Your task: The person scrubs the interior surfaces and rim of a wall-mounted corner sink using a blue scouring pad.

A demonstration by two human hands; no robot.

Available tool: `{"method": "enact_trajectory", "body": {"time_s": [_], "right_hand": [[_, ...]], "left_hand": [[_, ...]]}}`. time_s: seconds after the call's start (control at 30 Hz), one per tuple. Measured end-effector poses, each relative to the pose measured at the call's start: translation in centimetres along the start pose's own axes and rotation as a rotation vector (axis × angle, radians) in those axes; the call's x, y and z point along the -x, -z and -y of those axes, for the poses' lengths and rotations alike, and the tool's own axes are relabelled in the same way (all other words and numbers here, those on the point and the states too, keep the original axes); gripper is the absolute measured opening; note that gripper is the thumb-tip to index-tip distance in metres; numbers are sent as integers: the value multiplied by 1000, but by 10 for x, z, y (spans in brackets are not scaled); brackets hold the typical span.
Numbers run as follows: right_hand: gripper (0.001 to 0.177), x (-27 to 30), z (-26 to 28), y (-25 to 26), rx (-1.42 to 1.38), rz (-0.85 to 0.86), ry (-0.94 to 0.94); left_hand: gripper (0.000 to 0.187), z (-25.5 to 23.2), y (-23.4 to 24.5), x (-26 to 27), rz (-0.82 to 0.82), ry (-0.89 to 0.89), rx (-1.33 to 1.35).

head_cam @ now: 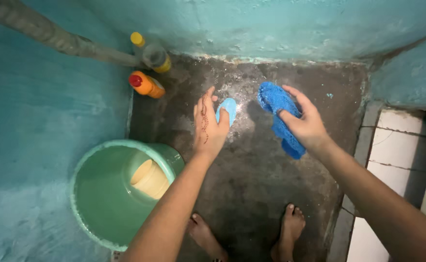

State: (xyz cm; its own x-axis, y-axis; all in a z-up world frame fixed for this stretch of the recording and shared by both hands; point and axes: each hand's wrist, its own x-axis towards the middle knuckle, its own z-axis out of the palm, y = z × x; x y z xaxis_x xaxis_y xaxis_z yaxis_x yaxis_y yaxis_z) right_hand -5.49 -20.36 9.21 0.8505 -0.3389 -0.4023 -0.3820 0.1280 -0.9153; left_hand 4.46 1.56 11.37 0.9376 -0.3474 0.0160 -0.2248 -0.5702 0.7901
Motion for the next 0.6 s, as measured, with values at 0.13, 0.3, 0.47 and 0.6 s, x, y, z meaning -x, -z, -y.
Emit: {"method": "enact_trajectory", "body": {"time_s": [0.13,0.3,0.47,0.6], "right_hand": [[61,-3,-5,4,25,10,100],[59,-1,7,3,100,-21,148],[60,1,29,2,60,-7,139],[62,1,41,-1,78,-41,19]], "left_hand": [[55,-8,5,-1,25,16,4],[53,-22,12,-4,54,11,-90],[50,-35,22,-8,35,-33,-44],[49,-40,28,-12,-2,-94,-16]]}}
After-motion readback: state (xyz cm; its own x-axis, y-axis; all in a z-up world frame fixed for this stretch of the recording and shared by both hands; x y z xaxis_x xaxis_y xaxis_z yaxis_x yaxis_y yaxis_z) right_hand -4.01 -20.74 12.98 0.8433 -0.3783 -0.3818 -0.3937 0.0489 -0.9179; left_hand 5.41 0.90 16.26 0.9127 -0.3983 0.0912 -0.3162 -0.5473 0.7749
